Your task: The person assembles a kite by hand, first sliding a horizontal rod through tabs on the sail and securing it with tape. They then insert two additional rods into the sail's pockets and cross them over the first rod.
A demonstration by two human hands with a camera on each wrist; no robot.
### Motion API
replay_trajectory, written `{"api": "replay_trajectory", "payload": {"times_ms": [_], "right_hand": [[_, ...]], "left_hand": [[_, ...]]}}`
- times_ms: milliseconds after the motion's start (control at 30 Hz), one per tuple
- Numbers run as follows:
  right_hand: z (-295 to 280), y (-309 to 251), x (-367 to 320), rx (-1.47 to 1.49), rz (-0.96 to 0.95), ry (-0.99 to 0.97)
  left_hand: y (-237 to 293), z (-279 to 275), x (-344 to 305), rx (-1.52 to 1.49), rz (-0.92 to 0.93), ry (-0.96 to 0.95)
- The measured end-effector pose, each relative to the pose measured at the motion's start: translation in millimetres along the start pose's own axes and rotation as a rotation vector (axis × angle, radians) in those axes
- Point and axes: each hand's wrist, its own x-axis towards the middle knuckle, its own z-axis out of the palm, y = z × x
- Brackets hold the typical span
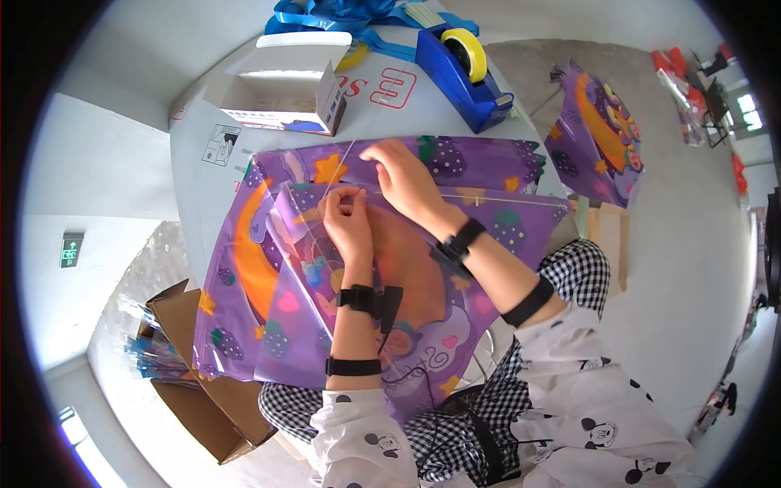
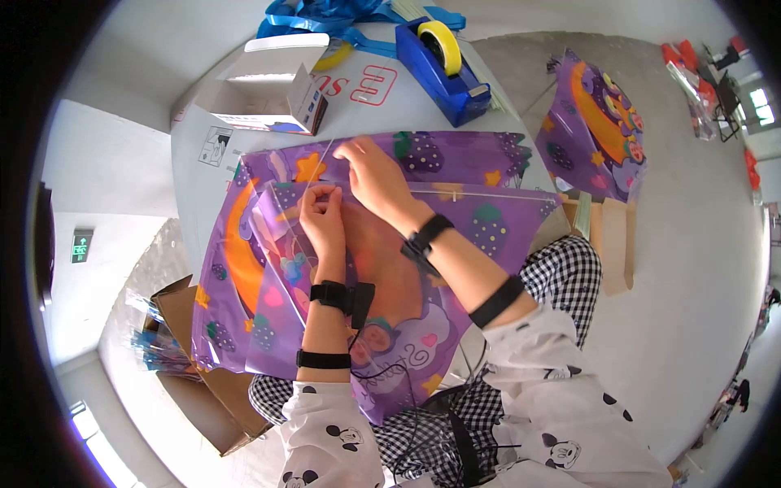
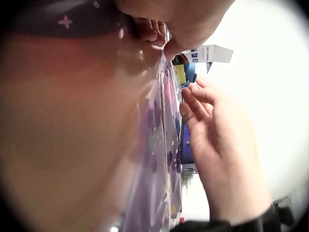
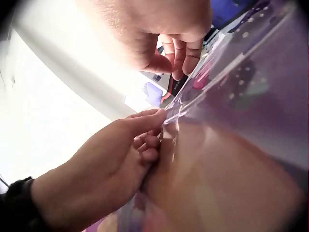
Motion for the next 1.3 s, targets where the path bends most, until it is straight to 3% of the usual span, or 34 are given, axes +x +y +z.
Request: {"api": "replay_trajectory", "payload": {"times_ms": [67, 167, 267, 400, 500, 567, 667, 700, 767, 800, 867, 967, 1067, 1300], "right_hand": [[9, 1, 27, -0.14, -0.159, -0.061], [23, 10, 53, -0.377, -0.402, -0.335], [31, 16, 69, -0.524, -0.485, -0.509], [38, -6, 81, -0.318, -0.655, -0.254], [20, -74, 84, -0.021, -0.842, -0.175], [3, -127, 69, -0.034, -0.912, -0.087], [-41, -168, 41, -0.169, -0.598, -0.233], [-52, -159, 37, -0.182, -0.38, -0.264], [-76, -121, 34, -0.217, -0.043, -0.326], [-84, -92, 31, -0.239, 0.076, -0.359], [-83, -36, 9, -0.28, 0.158, -0.366], [-73, 0, -13, 0.119, 0.538, -0.496], [-64, 13, -23, 0.351, 0.676, -0.461], [-53, 28, -32, 0.433, 0.667, -0.407]], "left_hand": [[0, 0, 0, 0.002, -0.033, -0.019], [-2, 0, -1, 0.083, -0.003, -0.016], [4, 1, -4, 0.09, -0.014, -0.033], [10, 2, -4, 0.09, 0.004, -0.023], [6, 4, -6, 0.078, 0.01, 0.007], [4, 2, -5, 0.103, 0.04, 0.01], [-1, -2, 1, 0.215, 0.132, -0.021], [-2, -2, 2, 0.257, 0.161, -0.032], [4, -2, 3, 0.332, 0.216, -0.053], [22, -4, 0, 0.295, 0.078, -0.077], [24, -3, 0, 0.232, 0.064, -0.056], [13, 0, 2, 0.222, 0.066, -0.044], [10, 0, 2, 0.204, 0.037, -0.053], [17, 0, 4, 0.219, -0.047, -0.049]]}}
